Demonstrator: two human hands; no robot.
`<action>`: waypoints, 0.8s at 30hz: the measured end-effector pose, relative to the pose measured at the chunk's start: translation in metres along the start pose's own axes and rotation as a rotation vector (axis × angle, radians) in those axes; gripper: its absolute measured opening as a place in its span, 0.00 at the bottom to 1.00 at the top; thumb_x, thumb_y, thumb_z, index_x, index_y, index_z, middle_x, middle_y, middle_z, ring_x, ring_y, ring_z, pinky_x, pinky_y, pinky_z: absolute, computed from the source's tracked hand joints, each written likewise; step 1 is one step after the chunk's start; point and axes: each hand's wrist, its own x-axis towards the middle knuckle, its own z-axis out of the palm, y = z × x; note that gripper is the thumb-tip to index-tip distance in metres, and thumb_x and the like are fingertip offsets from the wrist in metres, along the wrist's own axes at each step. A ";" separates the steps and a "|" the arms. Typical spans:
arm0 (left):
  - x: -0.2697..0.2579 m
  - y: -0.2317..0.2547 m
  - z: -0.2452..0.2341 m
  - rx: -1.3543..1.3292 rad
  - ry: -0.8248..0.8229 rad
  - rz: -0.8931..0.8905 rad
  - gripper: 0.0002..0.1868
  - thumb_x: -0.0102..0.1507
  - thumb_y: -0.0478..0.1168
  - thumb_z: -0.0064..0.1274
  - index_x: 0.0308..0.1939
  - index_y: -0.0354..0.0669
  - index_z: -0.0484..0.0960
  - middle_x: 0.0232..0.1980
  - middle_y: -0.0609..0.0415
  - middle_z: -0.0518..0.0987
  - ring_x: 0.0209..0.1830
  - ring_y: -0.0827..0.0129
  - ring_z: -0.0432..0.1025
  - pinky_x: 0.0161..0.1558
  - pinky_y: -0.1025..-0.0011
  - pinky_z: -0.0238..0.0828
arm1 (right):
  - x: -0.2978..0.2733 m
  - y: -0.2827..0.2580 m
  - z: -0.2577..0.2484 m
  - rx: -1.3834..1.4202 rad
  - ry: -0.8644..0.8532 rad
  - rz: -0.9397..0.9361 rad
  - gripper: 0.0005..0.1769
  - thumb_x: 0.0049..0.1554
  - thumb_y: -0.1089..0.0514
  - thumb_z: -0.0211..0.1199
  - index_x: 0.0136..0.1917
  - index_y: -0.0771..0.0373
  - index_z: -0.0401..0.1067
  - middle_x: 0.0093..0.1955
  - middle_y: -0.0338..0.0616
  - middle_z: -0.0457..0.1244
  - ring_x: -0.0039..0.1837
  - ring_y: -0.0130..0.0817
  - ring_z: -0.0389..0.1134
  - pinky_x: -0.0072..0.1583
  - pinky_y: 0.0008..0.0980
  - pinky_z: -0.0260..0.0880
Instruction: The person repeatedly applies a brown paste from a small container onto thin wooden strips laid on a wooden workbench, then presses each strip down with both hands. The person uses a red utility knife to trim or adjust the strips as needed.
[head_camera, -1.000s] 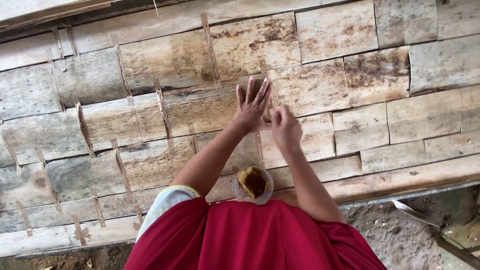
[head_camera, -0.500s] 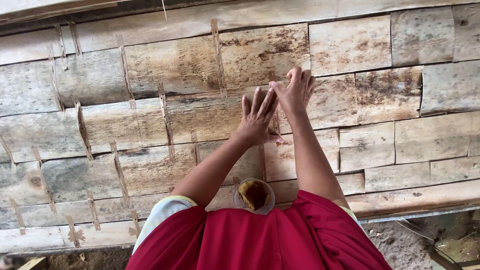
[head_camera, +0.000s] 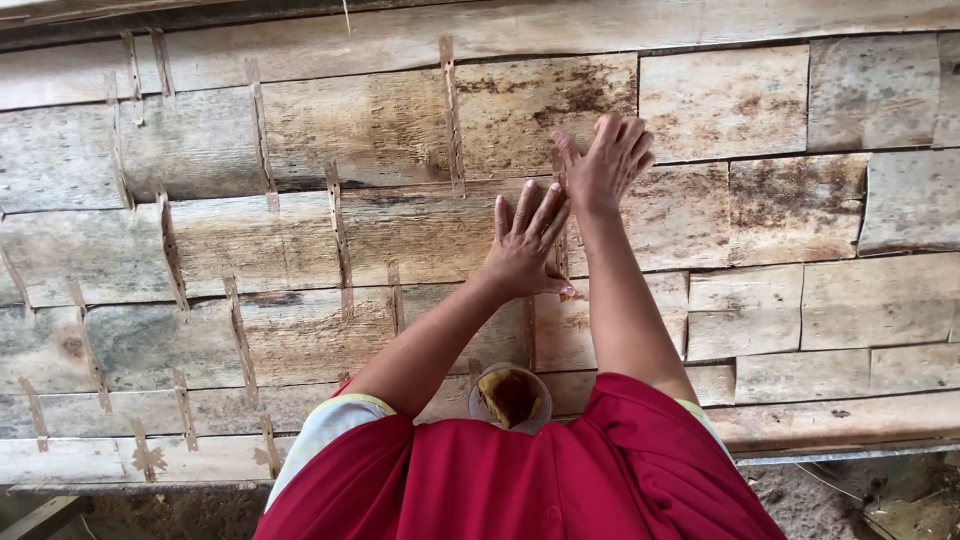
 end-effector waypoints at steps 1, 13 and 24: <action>0.000 -0.002 0.000 0.001 -0.001 -0.002 0.82 0.36 0.88 0.57 0.84 0.53 0.43 0.86 0.49 0.35 0.84 0.39 0.25 0.73 0.28 0.24 | 0.008 0.005 0.008 0.002 -0.002 -0.001 0.34 0.55 0.30 0.74 0.50 0.50 0.55 0.55 0.44 0.52 0.62 0.52 0.54 0.61 0.54 0.58; -0.005 0.001 -0.010 0.022 0.072 0.020 0.84 0.37 0.85 0.62 0.83 0.46 0.40 0.86 0.41 0.36 0.84 0.38 0.29 0.75 0.30 0.26 | -0.046 0.067 0.032 0.041 0.028 -0.233 0.47 0.55 0.13 0.53 0.57 0.58 0.60 0.87 0.61 0.31 0.84 0.68 0.26 0.73 0.80 0.32; -0.007 0.000 -0.002 -0.040 0.084 0.042 0.85 0.32 0.81 0.65 0.84 0.57 0.39 0.86 0.43 0.34 0.84 0.36 0.26 0.74 0.26 0.28 | -0.101 0.073 0.006 -0.016 0.111 -0.308 0.36 0.56 0.28 0.72 0.57 0.55 0.62 0.86 0.64 0.33 0.84 0.69 0.33 0.72 0.80 0.36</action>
